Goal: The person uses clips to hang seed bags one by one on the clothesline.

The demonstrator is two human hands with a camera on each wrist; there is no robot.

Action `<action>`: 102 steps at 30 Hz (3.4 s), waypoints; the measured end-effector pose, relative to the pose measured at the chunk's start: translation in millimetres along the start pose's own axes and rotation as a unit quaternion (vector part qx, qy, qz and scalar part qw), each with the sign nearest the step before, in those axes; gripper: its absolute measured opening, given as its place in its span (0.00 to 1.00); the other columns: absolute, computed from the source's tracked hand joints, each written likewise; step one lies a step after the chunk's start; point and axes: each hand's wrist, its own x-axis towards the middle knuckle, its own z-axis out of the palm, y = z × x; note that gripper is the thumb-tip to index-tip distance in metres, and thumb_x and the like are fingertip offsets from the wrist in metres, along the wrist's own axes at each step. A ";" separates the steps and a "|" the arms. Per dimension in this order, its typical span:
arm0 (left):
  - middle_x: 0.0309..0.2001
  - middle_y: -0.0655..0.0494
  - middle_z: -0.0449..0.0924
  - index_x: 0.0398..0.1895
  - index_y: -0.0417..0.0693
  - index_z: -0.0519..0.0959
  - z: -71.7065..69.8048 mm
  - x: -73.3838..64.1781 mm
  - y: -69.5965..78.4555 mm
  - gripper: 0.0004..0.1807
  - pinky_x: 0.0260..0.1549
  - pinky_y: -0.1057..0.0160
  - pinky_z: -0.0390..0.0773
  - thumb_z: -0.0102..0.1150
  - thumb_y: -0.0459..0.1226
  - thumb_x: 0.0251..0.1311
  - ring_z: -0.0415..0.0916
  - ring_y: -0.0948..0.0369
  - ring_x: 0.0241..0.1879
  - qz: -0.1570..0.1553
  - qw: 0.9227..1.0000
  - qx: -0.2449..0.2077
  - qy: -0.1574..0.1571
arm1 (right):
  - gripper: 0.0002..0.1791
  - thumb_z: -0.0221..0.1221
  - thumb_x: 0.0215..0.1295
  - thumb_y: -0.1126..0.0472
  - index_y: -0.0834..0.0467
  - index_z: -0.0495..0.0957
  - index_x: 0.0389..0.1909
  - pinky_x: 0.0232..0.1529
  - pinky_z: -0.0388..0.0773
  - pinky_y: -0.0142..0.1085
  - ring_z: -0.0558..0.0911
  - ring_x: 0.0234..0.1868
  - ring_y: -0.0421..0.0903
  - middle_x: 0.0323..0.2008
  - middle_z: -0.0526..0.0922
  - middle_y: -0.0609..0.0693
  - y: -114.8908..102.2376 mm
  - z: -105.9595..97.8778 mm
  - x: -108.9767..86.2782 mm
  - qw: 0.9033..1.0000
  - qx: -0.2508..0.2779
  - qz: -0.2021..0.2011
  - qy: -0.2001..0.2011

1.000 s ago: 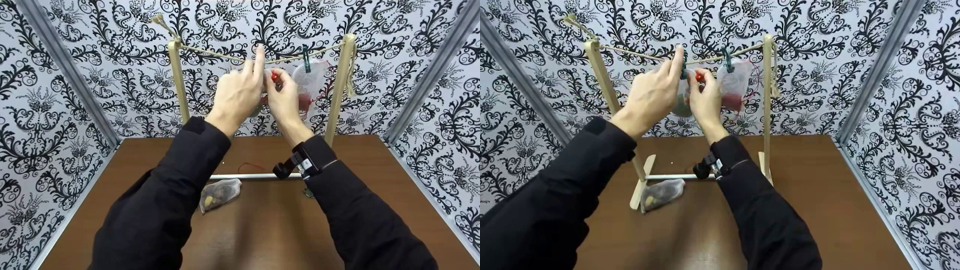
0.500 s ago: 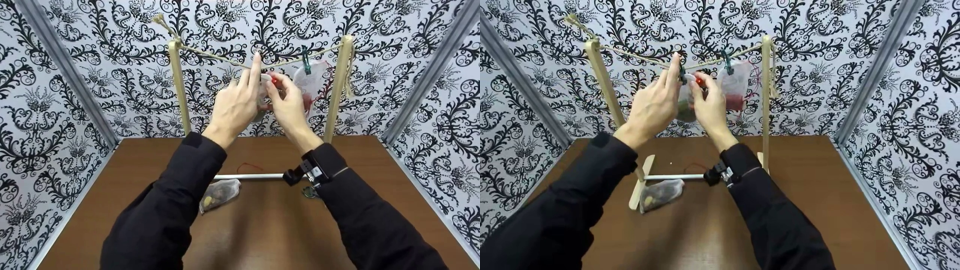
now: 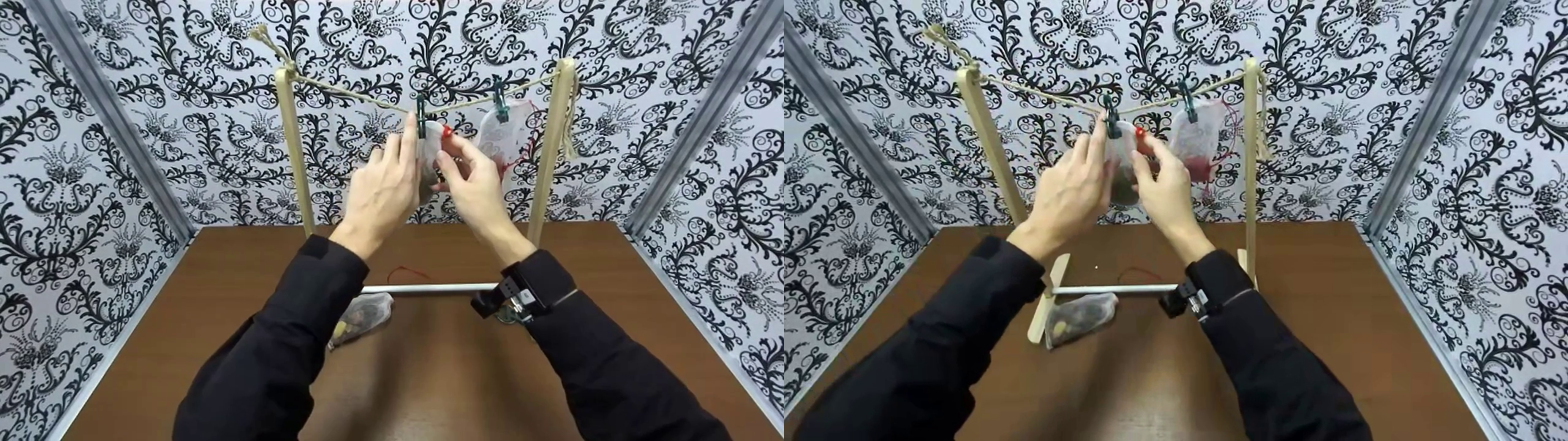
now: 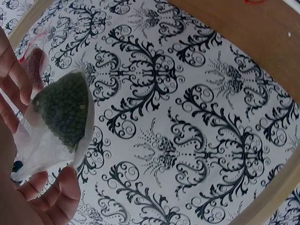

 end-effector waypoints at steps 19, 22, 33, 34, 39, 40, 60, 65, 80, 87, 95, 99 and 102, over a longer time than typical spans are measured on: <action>0.50 0.42 0.73 0.77 0.32 0.53 38.5 -44.8 27.8 0.36 0.23 0.58 0.78 0.48 0.44 0.76 0.74 0.51 0.37 -0.068 0.984 -0.135 0.095 | 0.24 0.54 0.76 0.67 0.67 0.69 0.69 0.44 0.84 0.43 0.80 0.57 0.53 0.64 0.76 0.61 26.3 -19.4 -31.6 0.999 -0.032 -0.017 -0.004; 0.52 0.41 0.73 0.77 0.32 0.53 42.6 -52.6 32.0 0.36 0.25 0.58 0.81 0.50 0.43 0.75 0.75 0.51 0.39 -0.075 0.982 -0.146 0.096 | 0.23 0.54 0.76 0.67 0.67 0.69 0.69 0.44 0.84 0.45 0.81 0.57 0.52 0.63 0.77 0.60 30.9 -27.3 -38.7 1.000 -0.023 -0.007 -0.008; 0.50 0.44 0.73 0.78 0.33 0.50 64.3 -85.1 45.1 0.36 0.24 0.63 0.79 0.51 0.40 0.75 0.73 0.56 0.35 -0.095 0.975 -0.187 0.074 | 0.23 0.56 0.75 0.67 0.65 0.70 0.69 0.46 0.84 0.44 0.82 0.56 0.49 0.59 0.80 0.59 53.9 -74.1 -82.9 0.992 -0.077 0.048 -0.082; 0.50 0.43 0.73 0.78 0.33 0.51 66.8 -88.4 46.8 0.36 0.24 0.63 0.79 0.51 0.41 0.75 0.73 0.55 0.35 -0.097 0.975 -0.188 0.073 | 0.23 0.56 0.75 0.67 0.65 0.71 0.68 0.46 0.84 0.43 0.82 0.55 0.48 0.59 0.80 0.59 56.3 -79.9 -88.9 0.991 -0.085 0.049 -0.087; 0.51 0.43 0.72 0.78 0.36 0.51 78.7 -103.4 56.6 0.36 0.27 0.59 0.82 0.50 0.43 0.76 0.75 0.53 0.39 -0.103 0.975 -0.194 0.041 | 0.21 0.58 0.73 0.69 0.66 0.74 0.65 0.47 0.83 0.38 0.83 0.55 0.42 0.57 0.82 0.59 69.6 -107.4 -123.1 0.988 -0.133 0.041 -0.064; 0.51 0.43 0.72 0.78 0.36 0.51 81.1 -106.1 58.7 0.36 0.27 0.59 0.82 0.50 0.43 0.76 0.76 0.53 0.39 -0.103 0.975 -0.196 0.032 | 0.21 0.58 0.73 0.70 0.66 0.74 0.65 0.48 0.83 0.37 0.82 0.55 0.41 0.57 0.82 0.59 72.9 -111.7 -129.9 0.988 -0.140 0.042 -0.054; 0.54 0.43 0.74 0.75 0.39 0.61 133.6 -140.0 112.2 0.33 0.35 0.55 0.84 0.53 0.46 0.74 0.81 0.51 0.41 -0.086 0.957 -0.209 -0.181 | 0.22 0.66 0.67 0.65 0.68 0.78 0.60 0.51 0.78 0.55 0.82 0.50 0.60 0.56 0.80 0.65 132.9 -155.2 -165.7 0.894 -0.408 0.116 -0.142; 0.53 0.45 0.76 0.69 0.42 0.69 143.2 -147.1 126.6 0.28 0.35 0.57 0.83 0.55 0.47 0.73 0.83 0.53 0.41 -0.040 0.952 -0.181 -0.244 | 0.27 0.68 0.63 0.67 0.72 0.74 0.62 0.57 0.72 0.61 0.76 0.58 0.68 0.60 0.74 0.71 146.7 -148.5 -169.5 0.881 -0.426 0.121 -0.166; 0.52 0.52 0.75 0.57 0.53 0.80 151.2 -147.3 147.2 0.19 0.39 0.61 0.82 0.63 0.48 0.66 0.80 0.56 0.43 -0.001 0.932 -0.142 -0.334 | 0.22 0.69 0.60 0.68 0.64 0.80 0.57 0.51 0.75 0.63 0.78 0.56 0.66 0.55 0.78 0.64 150.1 -135.2 -177.9 0.836 -0.478 0.189 -0.192; 0.53 0.55 0.75 0.56 0.51 0.80 154.7 -149.8 143.7 0.20 0.41 0.60 0.81 0.67 0.46 0.63 0.78 0.57 0.48 -0.020 0.909 -0.144 -0.391 | 0.19 0.71 0.57 0.69 0.59 0.84 0.51 0.52 0.75 0.60 0.79 0.53 0.58 0.48 0.81 0.54 147.3 -131.7 -178.7 0.852 -0.437 0.173 -0.230; 0.48 0.56 0.78 0.48 0.51 0.81 155.3 -151.2 139.9 0.14 0.38 0.59 0.82 0.70 0.42 0.61 0.79 0.56 0.43 -0.041 0.912 -0.152 -0.378 | 0.13 0.73 0.54 0.68 0.60 0.86 0.41 0.52 0.75 0.56 0.81 0.48 0.55 0.41 0.82 0.51 149.1 -130.6 -177.7 0.854 -0.442 0.177 -0.213; 0.44 0.55 0.78 0.45 0.49 0.82 148.3 -150.9 134.5 0.16 0.38 0.59 0.81 0.73 0.44 0.58 0.80 0.56 0.42 -0.053 0.903 -0.170 -0.391 | 0.12 0.72 0.55 0.68 0.62 0.85 0.41 0.52 0.75 0.54 0.80 0.48 0.54 0.43 0.80 0.53 149.5 -127.6 -178.8 0.856 -0.440 0.145 -0.231; 0.41 0.55 0.78 0.41 0.48 0.82 140.7 -151.6 127.5 0.17 0.38 0.59 0.80 0.76 0.46 0.54 0.80 0.56 0.41 -0.059 0.891 -0.185 -0.411 | 0.11 0.71 0.57 0.68 0.62 0.84 0.41 0.51 0.76 0.52 0.79 0.47 0.53 0.44 0.79 0.53 147.4 -122.8 -179.3 0.859 -0.430 0.122 -0.252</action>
